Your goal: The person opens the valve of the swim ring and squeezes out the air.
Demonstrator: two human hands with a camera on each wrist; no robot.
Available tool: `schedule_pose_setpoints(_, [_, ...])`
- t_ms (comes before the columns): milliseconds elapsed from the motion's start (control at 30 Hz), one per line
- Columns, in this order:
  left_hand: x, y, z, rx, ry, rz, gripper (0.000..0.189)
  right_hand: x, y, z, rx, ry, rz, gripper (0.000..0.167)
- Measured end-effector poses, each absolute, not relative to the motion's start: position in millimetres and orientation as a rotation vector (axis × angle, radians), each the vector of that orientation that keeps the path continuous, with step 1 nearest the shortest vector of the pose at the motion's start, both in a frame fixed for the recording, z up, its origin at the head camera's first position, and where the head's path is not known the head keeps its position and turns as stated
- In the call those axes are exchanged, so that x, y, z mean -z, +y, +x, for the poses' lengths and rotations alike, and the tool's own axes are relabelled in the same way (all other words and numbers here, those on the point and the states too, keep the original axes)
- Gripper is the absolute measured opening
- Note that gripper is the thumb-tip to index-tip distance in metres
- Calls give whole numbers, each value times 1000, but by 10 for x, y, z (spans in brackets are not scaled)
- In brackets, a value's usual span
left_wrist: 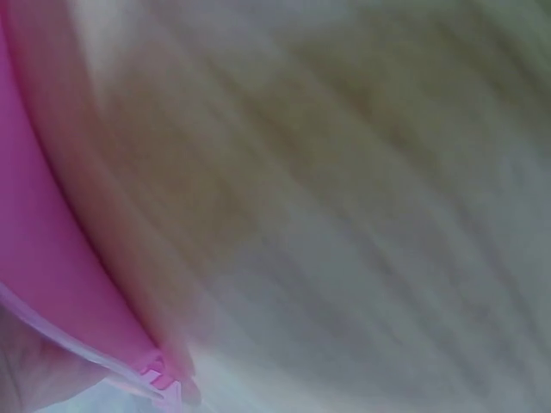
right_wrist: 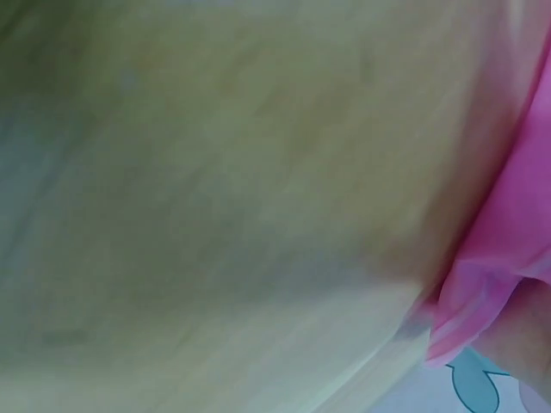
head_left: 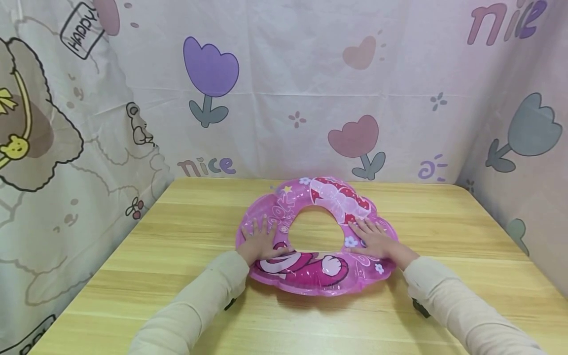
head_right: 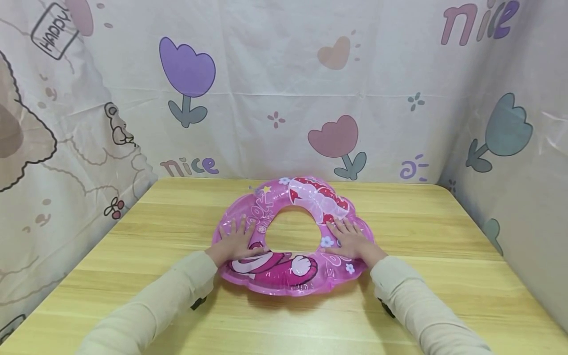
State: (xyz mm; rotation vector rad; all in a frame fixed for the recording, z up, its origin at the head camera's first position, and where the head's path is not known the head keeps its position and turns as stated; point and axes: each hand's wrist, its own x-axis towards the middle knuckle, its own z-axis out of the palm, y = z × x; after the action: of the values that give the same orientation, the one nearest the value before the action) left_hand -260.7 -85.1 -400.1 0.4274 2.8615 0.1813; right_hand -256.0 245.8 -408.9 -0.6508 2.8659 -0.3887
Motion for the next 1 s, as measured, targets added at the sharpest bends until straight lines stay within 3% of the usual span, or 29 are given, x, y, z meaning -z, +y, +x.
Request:
schedule_pose_setpoints(400, [3901, -882, -2604, -331, 2824, 444, 87, 3952, 2402, -2478, 408, 2874, -600, 86])
schedule_pose_setpoints(633, [3869, -922, -2593, -211, 2906, 522, 82, 4001, 2389, -2430, 361, 3086, -748, 77])
schedule_pose_setpoints(833, [3877, -917, -2433, -227, 2933, 760, 82, 3915, 2198, -2246, 468, 3131, -866, 61])
schedule_pose_setpoints(1000, [3876, -869, -2193, -206, 2873, 1112, 82, 3835, 1933, -1969, 500, 3059, -944, 57])
